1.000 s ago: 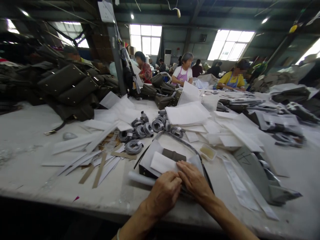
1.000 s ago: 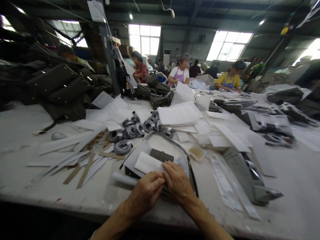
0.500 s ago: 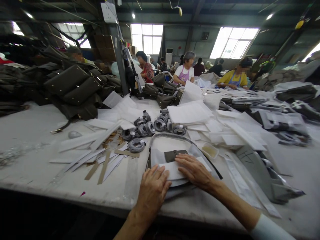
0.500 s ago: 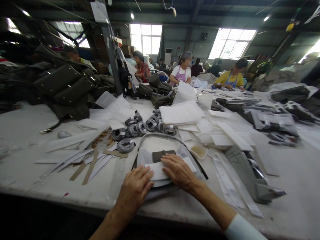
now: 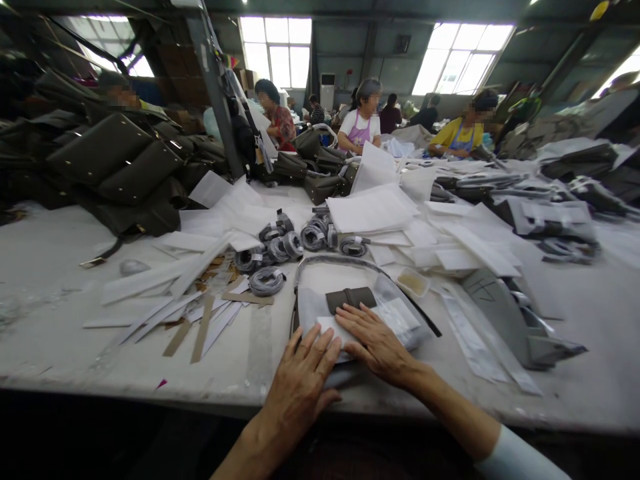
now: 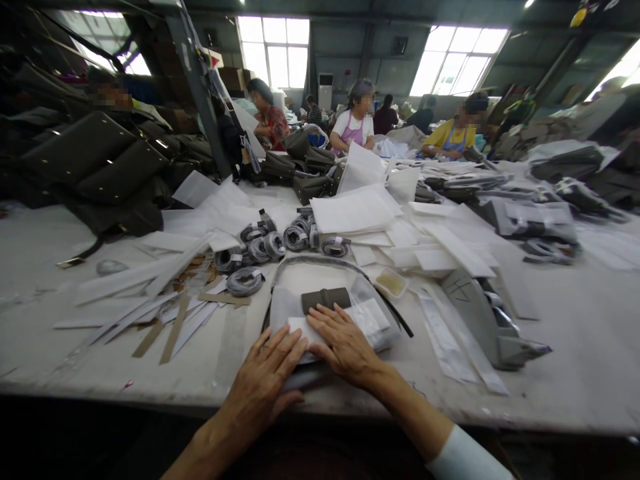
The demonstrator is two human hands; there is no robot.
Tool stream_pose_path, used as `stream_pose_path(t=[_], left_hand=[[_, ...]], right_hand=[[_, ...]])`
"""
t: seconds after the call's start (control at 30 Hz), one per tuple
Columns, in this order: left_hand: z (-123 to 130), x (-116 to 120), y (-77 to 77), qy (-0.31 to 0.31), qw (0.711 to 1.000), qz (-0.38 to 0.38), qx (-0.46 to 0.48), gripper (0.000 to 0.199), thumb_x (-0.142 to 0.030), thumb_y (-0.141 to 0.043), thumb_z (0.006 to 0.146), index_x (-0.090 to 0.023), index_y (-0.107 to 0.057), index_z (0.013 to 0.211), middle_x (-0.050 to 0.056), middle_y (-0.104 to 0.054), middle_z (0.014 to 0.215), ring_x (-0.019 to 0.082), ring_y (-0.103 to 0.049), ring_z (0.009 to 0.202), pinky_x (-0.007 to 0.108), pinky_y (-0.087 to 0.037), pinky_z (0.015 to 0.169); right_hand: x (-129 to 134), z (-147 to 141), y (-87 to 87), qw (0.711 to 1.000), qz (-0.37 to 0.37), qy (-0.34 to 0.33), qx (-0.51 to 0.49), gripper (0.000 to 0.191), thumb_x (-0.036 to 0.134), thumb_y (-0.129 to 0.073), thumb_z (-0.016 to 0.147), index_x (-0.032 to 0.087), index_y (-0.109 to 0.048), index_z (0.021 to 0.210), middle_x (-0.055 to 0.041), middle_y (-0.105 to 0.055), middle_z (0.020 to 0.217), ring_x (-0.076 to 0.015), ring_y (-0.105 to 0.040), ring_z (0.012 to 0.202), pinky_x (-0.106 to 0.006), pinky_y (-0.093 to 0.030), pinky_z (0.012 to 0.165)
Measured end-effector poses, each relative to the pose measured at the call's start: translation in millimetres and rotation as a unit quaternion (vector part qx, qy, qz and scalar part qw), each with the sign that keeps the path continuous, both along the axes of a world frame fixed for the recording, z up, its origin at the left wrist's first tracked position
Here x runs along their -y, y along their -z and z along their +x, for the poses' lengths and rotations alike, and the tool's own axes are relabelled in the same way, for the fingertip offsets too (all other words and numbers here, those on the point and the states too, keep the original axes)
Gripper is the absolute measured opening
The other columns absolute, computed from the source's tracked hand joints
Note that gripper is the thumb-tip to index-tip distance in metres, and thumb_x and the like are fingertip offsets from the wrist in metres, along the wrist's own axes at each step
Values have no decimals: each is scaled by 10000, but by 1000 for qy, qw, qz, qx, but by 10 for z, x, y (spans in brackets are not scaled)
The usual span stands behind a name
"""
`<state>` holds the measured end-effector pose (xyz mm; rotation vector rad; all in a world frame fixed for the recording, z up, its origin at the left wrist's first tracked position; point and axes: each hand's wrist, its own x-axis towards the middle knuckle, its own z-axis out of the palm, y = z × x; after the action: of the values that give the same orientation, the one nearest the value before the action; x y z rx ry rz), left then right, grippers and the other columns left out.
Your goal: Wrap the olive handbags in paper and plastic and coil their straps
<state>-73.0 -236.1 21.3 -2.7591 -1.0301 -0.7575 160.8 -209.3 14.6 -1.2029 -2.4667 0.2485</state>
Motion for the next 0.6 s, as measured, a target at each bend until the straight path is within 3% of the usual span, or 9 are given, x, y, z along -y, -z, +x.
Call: stream_pose_path(t=[0.13, 0.2, 0.43, 0.6], left_hand=[[-7, 23, 32, -7, 1000, 25, -5, 616, -424, -675, 849, -190, -481, 1385, 73, -548, 1407, 303, -437, 1334, 500, -329, 1099], [9, 30, 35, -10, 1000, 27, -10, 585, -430, -649, 859, -198, -496, 1374, 72, -548, 1403, 317, -426, 1337, 524, -327, 1095], [83, -51, 43, -18, 996, 87, 27, 331, -200, -503, 928, -198, -598, 1244, 69, -647, 1239, 265, -550, 1180, 453, -420, 994], [76, -164, 101, 0, 996, 73, 50, 256, -201, -461, 973, -204, -632, 1164, 51, -698, 1081, 197, -627, 945, 366, -458, 804]], right_hand=[[-2, 105, -78, 996, -50, -72, 15, 960, 694, -648, 772, 183, -319, 1515, -140, -389, 1524, -285, -283, 1450, -545, -186, 1198], [6, 119, -94, 994, -53, -92, 30, 1046, 677, -708, 725, 173, -274, 1532, -149, -361, 1538, -292, -259, 1458, -542, -146, 1207], [-20, 107, -165, 990, -67, -106, 62, 860, 348, -700, 800, 174, -278, 1529, -140, -368, 1537, -253, -277, 1454, -508, -163, 1208], [10, 35, -155, 991, -54, -89, 86, 743, 168, -565, 787, 159, -350, 1498, -117, -407, 1518, -238, -318, 1434, -507, -205, 1200]])
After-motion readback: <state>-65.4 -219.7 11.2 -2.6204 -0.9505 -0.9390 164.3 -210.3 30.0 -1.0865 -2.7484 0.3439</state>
